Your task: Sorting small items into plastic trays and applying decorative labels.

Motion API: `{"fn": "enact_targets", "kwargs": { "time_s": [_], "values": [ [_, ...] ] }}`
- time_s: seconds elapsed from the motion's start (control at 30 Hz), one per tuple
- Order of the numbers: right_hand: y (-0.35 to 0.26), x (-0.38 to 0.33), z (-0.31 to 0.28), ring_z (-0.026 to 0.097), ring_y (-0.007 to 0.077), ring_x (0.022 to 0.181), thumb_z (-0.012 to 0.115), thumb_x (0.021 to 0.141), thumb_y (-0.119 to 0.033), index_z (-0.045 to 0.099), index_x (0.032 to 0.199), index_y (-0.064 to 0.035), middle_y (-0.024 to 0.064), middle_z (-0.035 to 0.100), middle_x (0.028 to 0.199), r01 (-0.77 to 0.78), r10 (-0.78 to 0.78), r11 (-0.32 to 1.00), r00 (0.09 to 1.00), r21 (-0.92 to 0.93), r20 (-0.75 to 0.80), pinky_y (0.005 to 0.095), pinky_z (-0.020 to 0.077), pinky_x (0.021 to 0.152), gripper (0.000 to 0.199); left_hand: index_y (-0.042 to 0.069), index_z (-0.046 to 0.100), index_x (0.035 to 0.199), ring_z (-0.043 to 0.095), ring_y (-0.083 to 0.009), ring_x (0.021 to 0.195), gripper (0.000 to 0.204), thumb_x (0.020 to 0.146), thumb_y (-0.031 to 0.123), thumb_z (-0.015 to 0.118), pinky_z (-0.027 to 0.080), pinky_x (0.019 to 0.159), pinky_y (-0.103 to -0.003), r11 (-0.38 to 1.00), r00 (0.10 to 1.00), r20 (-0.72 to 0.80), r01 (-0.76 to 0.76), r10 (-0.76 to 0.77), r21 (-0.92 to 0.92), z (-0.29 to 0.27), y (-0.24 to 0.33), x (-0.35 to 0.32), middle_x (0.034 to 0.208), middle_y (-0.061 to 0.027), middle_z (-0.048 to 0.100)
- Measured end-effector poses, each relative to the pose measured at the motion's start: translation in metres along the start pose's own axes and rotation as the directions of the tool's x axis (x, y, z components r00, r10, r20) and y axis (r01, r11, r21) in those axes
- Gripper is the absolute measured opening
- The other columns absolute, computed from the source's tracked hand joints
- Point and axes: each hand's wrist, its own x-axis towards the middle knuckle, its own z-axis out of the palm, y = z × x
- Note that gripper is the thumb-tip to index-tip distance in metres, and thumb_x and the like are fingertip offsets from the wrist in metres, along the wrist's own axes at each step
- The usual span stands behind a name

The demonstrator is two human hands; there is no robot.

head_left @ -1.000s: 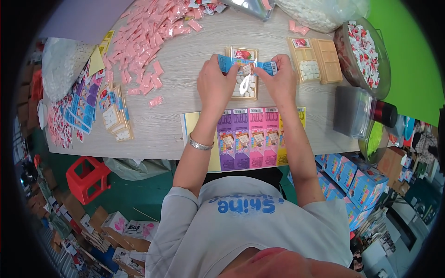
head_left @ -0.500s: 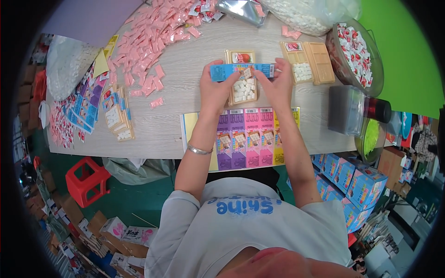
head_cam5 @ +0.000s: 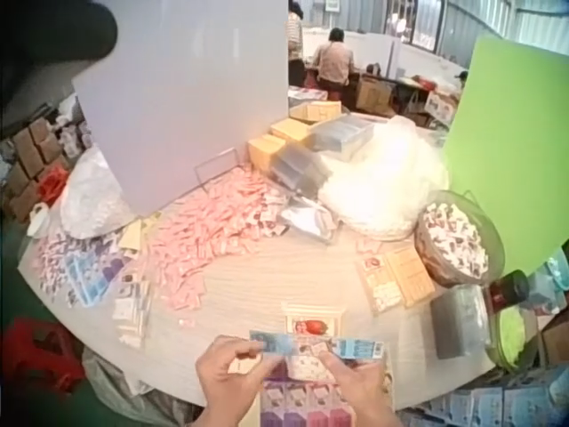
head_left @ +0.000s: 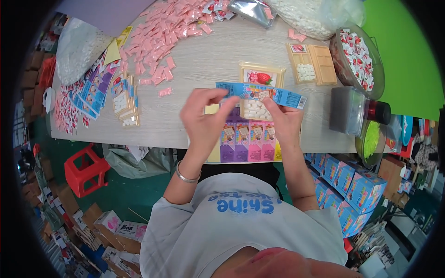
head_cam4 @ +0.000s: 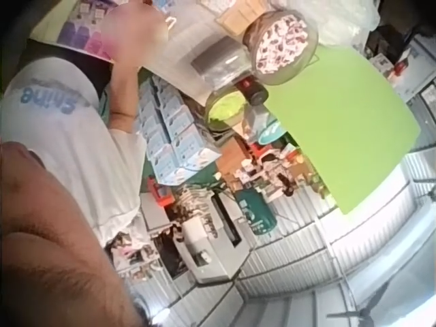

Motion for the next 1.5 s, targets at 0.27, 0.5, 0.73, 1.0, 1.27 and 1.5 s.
{"fn": "enact_targets", "kwargs": {
  "time_s": [0.27, 0.5, 0.73, 1.0, 1.27, 1.5],
  "values": [
    [-0.013, -0.029, -0.006, 0.061, 0.0051, 0.076, 0.079, 0.083, -0.003, 0.075, 0.095, 0.0006, 0.0024, 0.072, 0.085, 0.134, -0.110, 0.987, 0.966, -0.087, 0.234, 0.0222, 0.0479, 0.065, 0.014, -0.004, 0.069, 0.114, 0.068, -0.0100, 0.084, 0.026, 0.089, 0.002, 0.074, 0.056, 0.073, -0.025, 0.640, 0.842, 0.473, 0.516, -0.259, -0.569, -0.013, 0.002, -0.024, 0.101, -0.0099, 0.074],
    [-0.022, -0.026, -0.030, 0.062, 0.0119, 0.083, 0.072, 0.086, -0.001, 0.070, 0.096, 0.0010, 0.0067, 0.068, 0.093, 0.003, -0.090, 0.986, 0.852, 0.168, 0.516, 0.0268, 0.0500, 0.071, 0.010, -0.001, 0.068, 0.113, 0.068, -0.0153, 0.102, 0.022, 0.092, 0.006, 0.072, 0.054, 0.093, -0.032, 0.448, 0.738, 0.668, 0.632, -0.100, -0.632, -0.039, -0.013, -0.041, 0.111, -0.0095, 0.072],
    [-0.010, -0.050, -0.004, 0.062, 0.0092, 0.087, 0.071, 0.089, 0.000, 0.067, 0.096, -0.0003, 0.0014, 0.064, 0.093, -0.329, 0.075, 0.903, 0.752, 0.275, 0.655, 0.0238, 0.0512, 0.079, 0.009, 0.000, 0.065, 0.120, 0.066, -0.0143, 0.107, 0.029, 0.092, 0.002, 0.070, 0.054, 0.094, -0.032, 0.271, 0.684, 0.714, 0.666, 0.149, -0.695, -0.026, -0.032, -0.061, 0.119, -0.0099, 0.069],
    [0.004, -0.051, 0.018, 0.057, 0.0074, 0.089, 0.077, 0.082, 0.003, 0.055, 0.103, -0.0075, -0.0001, 0.057, 0.097, -0.160, 0.041, 0.963, 0.884, 0.218, 0.465, 0.0242, 0.0496, 0.080, 0.032, -0.001, 0.064, 0.120, 0.062, -0.0163, 0.112, 0.027, 0.093, 0.001, 0.067, 0.050, 0.098, -0.033, 0.403, 0.741, 0.671, 0.603, 0.038, -0.689, -0.034, -0.033, -0.059, 0.123, -0.0092, 0.064],
    [-0.012, 0.076, -0.082, 0.058, 0.0330, 0.112, 0.076, 0.081, -0.012, 0.057, 0.129, -0.0021, 0.0165, 0.062, 0.121, 0.493, -0.604, 0.177, 0.738, -0.852, 0.302, 0.0415, 0.0469, 0.095, 0.053, 0.002, 0.056, 0.130, 0.064, -0.0106, 0.103, 0.029, 0.103, 0.010, 0.054, 0.052, 0.088, -0.026, 0.843, 0.936, 0.017, 0.323, -0.351, -0.431, -0.187, -0.099, 0.060, 0.115, -0.0066, 0.067],
    [0.021, 0.072, -0.025, 0.056, 0.0295, 0.107, 0.075, 0.080, -0.026, 0.058, 0.132, -0.0073, 0.0113, 0.061, 0.117, 0.367, -0.276, -0.193, 0.870, -0.910, 0.409, 0.0456, 0.0456, 0.085, 0.057, -0.005, 0.056, 0.130, 0.061, -0.0334, 0.115, 0.044, 0.096, 0.021, 0.063, 0.045, 0.101, -0.042, 0.720, 0.949, -0.308, 0.255, -0.060, 0.645, -0.254, -0.200, 0.087, 0.122, -0.0220, 0.064]
  ]
}}
